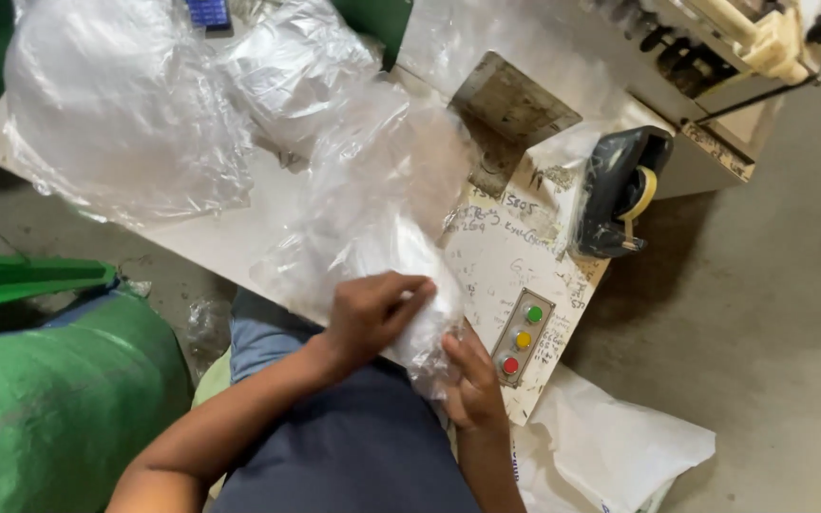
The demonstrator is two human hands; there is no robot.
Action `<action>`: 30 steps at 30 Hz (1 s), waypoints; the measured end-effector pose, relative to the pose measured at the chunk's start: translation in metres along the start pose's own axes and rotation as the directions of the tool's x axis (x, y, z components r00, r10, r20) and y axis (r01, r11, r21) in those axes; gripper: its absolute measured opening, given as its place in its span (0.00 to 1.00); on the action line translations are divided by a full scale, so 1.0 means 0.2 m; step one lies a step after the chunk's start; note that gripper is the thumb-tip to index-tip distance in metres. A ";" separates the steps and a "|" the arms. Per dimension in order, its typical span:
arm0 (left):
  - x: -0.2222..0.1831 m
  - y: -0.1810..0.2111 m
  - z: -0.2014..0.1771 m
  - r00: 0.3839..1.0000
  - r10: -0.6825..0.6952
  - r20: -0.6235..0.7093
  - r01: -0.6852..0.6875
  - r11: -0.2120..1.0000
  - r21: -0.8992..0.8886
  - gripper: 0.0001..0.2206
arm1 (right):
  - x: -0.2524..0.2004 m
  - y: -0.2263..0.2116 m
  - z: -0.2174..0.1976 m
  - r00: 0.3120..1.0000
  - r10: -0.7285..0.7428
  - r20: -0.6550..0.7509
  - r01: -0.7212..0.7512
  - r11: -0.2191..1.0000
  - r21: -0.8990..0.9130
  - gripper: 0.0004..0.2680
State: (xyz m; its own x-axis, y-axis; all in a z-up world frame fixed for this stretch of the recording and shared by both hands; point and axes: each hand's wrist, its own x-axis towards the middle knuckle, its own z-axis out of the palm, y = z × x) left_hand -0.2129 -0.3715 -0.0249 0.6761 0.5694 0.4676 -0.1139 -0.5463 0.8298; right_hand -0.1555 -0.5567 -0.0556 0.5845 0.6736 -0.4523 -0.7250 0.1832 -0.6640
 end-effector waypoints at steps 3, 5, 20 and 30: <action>-0.18 0.12 0.20 0.984 0.149 0.102 -0.138 0.985 -0.105 0.06 | -0.05 0.01 -0.02 0.992 0.005 -0.125 -0.035 0.971 -0.238 0.21; -0.16 0.22 0.15 0.909 0.284 0.304 -0.246 0.957 -0.156 0.08 | -0.05 -0.04 -0.04 0.981 -0.022 -0.195 -0.061 0.909 -0.412 0.20; 0.44 -0.27 -0.23 0.672 -0.716 0.187 0.656 0.694 0.298 0.54 | 0.42 -0.19 0.29 0.906 -0.328 -0.268 0.105 0.787 -0.608 0.30; 0.39 -0.17 -0.31 0.844 -0.443 0.302 0.497 0.857 -0.134 0.12 | 0.46 -0.30 0.18 0.965 -0.238 -0.111 0.245 0.968 0.053 0.23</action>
State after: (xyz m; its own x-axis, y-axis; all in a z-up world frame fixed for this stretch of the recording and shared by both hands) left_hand -0.2013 -0.2711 0.0012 0.8413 0.5367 -0.0645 0.1412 -0.1030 0.9846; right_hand -0.0709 -0.4810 -0.0356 0.7772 0.5269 -0.3441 -0.5776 0.3802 -0.7224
